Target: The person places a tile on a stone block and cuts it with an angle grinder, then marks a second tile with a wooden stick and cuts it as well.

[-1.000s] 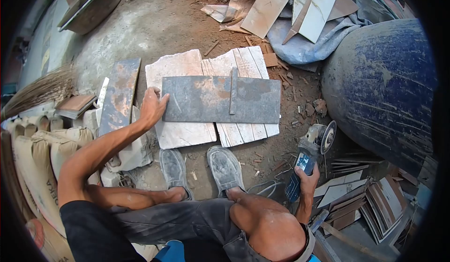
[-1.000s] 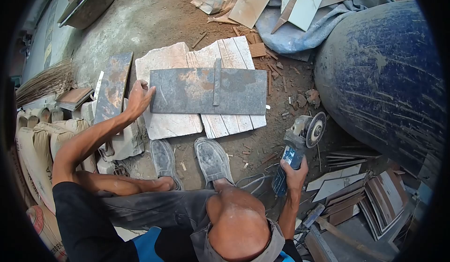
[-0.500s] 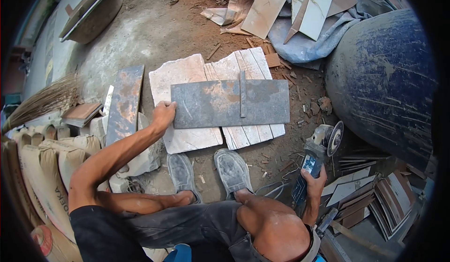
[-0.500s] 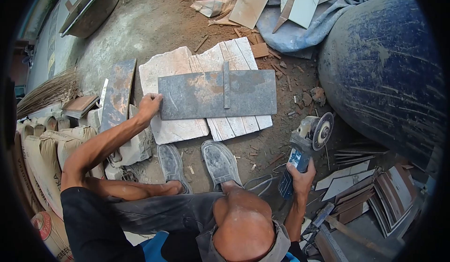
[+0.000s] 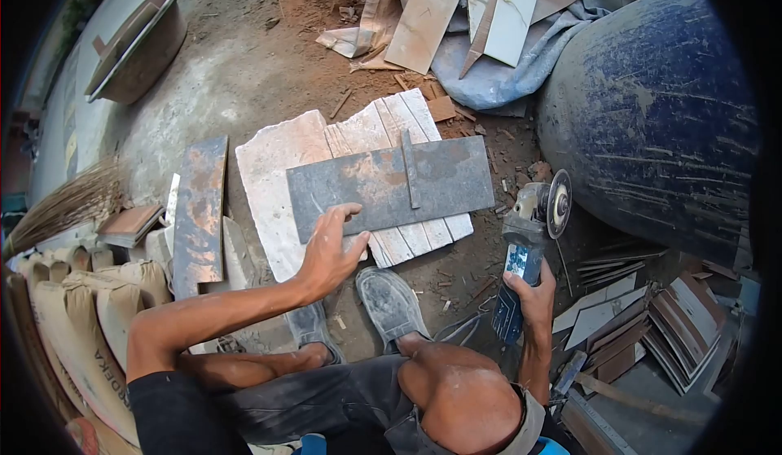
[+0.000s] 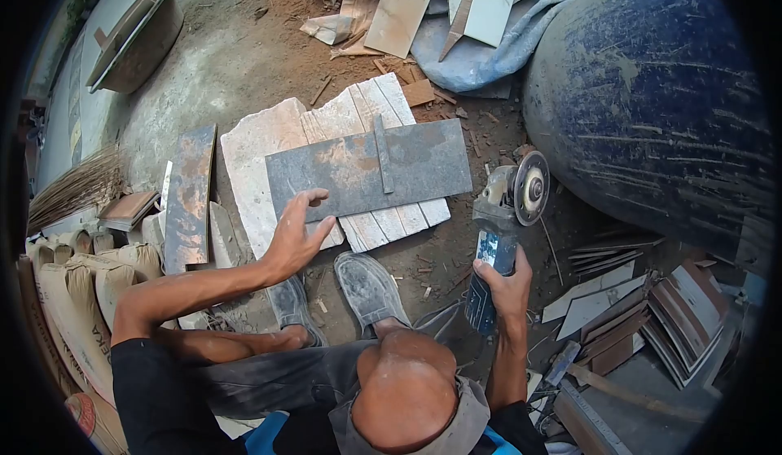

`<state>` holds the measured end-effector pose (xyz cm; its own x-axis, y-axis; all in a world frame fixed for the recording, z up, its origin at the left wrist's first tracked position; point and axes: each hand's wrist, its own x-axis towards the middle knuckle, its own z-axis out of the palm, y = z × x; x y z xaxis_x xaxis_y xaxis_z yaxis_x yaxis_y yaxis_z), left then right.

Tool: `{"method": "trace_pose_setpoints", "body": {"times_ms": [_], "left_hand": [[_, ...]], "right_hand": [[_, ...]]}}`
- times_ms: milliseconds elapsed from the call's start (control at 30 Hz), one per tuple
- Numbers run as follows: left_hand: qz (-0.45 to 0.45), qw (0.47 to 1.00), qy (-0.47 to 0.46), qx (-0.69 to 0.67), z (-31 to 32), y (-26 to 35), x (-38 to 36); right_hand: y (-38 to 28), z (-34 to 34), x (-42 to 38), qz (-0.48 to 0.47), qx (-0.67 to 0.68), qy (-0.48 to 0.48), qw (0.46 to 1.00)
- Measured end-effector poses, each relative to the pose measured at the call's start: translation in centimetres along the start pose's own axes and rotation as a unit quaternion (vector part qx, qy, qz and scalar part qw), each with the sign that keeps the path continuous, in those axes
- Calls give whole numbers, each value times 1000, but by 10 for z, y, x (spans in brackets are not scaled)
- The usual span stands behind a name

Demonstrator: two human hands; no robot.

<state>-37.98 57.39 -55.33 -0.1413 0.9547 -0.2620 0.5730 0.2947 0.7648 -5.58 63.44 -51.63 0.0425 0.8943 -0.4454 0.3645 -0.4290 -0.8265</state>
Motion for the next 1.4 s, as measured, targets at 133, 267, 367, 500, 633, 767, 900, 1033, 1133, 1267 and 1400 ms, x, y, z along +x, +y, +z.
{"method": "trace_pose_setpoints", "body": {"times_ms": [133,267,367,500,633,767,900,1033,1133,1267,1400], "left_hand": [[-21,948,-221,-230,83,65,-9],[-89,885,-267,-371,135,114,-3],[-86,901,-70,-420,146,121,-1],[6,883,-68,-464,141,113,7],[-7,752,-204,-627,139,108,6],[-5,753,-217,-622,138,108,4],[-34,716,-253,-650,138,105,0],[2,738,-276,-616,146,112,-8],[22,742,-292,-603,154,110,-11],[-27,710,-302,-636,153,112,-16],[-17,693,-313,-649,154,107,-19]], "right_hand": [[-25,23,14,-3,41,-9,999],[-42,40,21,-22,91,-25,995],[-50,48,18,-52,95,-38,993],[-32,44,22,-25,241,-36,970],[-22,48,53,65,461,-208,860],[-15,46,57,59,490,-247,834],[-19,45,49,77,467,-240,848],[-31,38,40,57,365,-183,911],[-33,34,36,84,327,-126,933],[-24,29,38,77,304,-131,941],[-11,29,32,59,414,-228,879]]}}
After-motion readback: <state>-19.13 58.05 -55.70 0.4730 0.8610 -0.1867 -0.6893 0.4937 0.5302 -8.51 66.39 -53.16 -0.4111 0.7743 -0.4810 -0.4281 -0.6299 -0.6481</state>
